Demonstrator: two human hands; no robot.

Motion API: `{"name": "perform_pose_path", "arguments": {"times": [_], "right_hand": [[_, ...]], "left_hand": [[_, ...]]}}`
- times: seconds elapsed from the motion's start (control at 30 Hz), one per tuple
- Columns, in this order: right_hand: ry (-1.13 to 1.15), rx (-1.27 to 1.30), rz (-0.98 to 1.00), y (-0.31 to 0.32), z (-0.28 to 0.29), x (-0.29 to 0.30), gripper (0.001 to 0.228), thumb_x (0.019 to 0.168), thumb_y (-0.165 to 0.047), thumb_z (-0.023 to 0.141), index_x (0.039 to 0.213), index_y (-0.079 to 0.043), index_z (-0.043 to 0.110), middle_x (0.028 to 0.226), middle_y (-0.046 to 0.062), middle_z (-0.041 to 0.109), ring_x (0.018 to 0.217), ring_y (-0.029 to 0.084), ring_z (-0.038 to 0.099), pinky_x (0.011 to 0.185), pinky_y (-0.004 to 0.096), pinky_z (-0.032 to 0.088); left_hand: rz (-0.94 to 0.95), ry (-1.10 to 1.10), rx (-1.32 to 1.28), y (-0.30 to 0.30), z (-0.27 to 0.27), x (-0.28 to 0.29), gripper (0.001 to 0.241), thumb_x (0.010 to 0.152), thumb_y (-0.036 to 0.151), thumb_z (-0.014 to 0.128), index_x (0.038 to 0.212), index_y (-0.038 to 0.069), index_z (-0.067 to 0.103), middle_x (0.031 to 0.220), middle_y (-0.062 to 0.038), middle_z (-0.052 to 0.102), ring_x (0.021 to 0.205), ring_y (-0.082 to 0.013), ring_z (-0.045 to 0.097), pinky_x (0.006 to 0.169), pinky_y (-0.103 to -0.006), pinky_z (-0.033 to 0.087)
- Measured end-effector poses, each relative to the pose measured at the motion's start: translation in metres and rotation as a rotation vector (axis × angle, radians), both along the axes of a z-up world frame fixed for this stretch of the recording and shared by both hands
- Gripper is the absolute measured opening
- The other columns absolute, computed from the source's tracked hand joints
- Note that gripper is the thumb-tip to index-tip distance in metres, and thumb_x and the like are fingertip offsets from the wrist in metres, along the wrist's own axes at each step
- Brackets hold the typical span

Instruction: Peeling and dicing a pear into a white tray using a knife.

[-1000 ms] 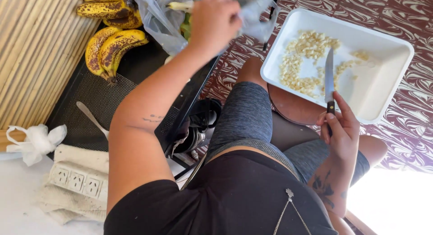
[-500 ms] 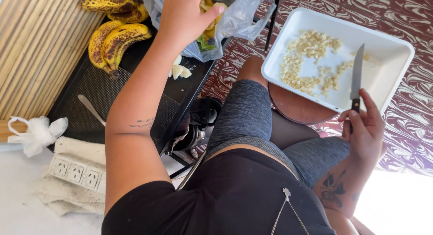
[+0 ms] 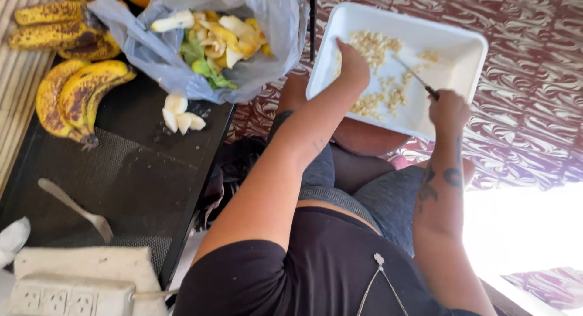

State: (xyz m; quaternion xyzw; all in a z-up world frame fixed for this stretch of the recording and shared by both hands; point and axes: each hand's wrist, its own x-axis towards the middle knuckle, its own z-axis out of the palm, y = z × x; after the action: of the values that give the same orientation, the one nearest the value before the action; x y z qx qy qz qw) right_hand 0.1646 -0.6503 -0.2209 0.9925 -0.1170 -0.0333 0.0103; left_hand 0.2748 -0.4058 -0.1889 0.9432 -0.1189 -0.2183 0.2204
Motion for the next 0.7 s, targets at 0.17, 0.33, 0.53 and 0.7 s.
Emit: {"name": "perform_pose_path", "arguments": {"times": [0.17, 0.33, 0.53, 0.7], "right_hand": [[-0.095, 0.530, -0.135, 0.001, -0.007, -0.034, 0.023, 0.100, -0.025, 0.071, 0.122, -0.018, 0.073, 0.082, 0.009, 0.072, 0.080, 0.033, 0.071, 0.071, 0.049, 0.054], [-0.166, 0.775, -0.050, 0.032, 0.045, -0.069, 0.050, 0.101, -0.031, 0.075, 0.138, -0.004, 0.057, 0.088, 0.014, 0.064, 0.076, 0.030, 0.061, 0.067, 0.046, 0.049], [-0.330, 1.582, 0.078, 0.039, -0.001, -0.082, 0.032, 0.109, -0.012, 0.055, 0.138, -0.007, 0.045, 0.073, -0.002, 0.042, 0.055, 0.006, 0.042, 0.049, 0.019, 0.037], [-0.375, 1.842, -0.024, 0.045, -0.028, -0.076, 0.023, 0.109, -0.015, 0.051, 0.133, -0.017, 0.052, 0.064, -0.007, 0.029, 0.050, 0.003, 0.032, 0.049, 0.016, 0.031]], "left_hand": [[-0.036, -0.212, -0.017, 0.006, -0.024, -0.023, 0.060, 0.094, 0.054, 0.060, 0.142, 0.018, 0.054, 0.143, -0.016, 0.057, 0.135, -0.0428, 0.052, 0.111, -0.0738, 0.026], [-0.120, -0.541, -0.384, 0.072, 0.098, -0.127, 0.055, 0.097, 0.036, 0.068, 0.146, 0.021, 0.051, 0.150, -0.017, 0.049, 0.140, -0.0446, 0.046, 0.109, -0.0689, 0.040], [0.083, -0.959, -0.403, 0.218, 0.195, -0.223, 0.023, 0.096, 0.021, 0.072, 0.117, 0.015, 0.067, 0.122, -0.006, 0.064, 0.105, -0.0289, 0.070, 0.090, -0.0418, 0.057], [0.508, -1.203, 0.077, 0.337, 0.222, -0.266, 0.012, 0.093, 0.018, 0.082, 0.100, 0.018, 0.072, 0.085, 0.005, 0.063, 0.076, -0.0151, 0.067, 0.073, -0.0332, 0.055]]}}
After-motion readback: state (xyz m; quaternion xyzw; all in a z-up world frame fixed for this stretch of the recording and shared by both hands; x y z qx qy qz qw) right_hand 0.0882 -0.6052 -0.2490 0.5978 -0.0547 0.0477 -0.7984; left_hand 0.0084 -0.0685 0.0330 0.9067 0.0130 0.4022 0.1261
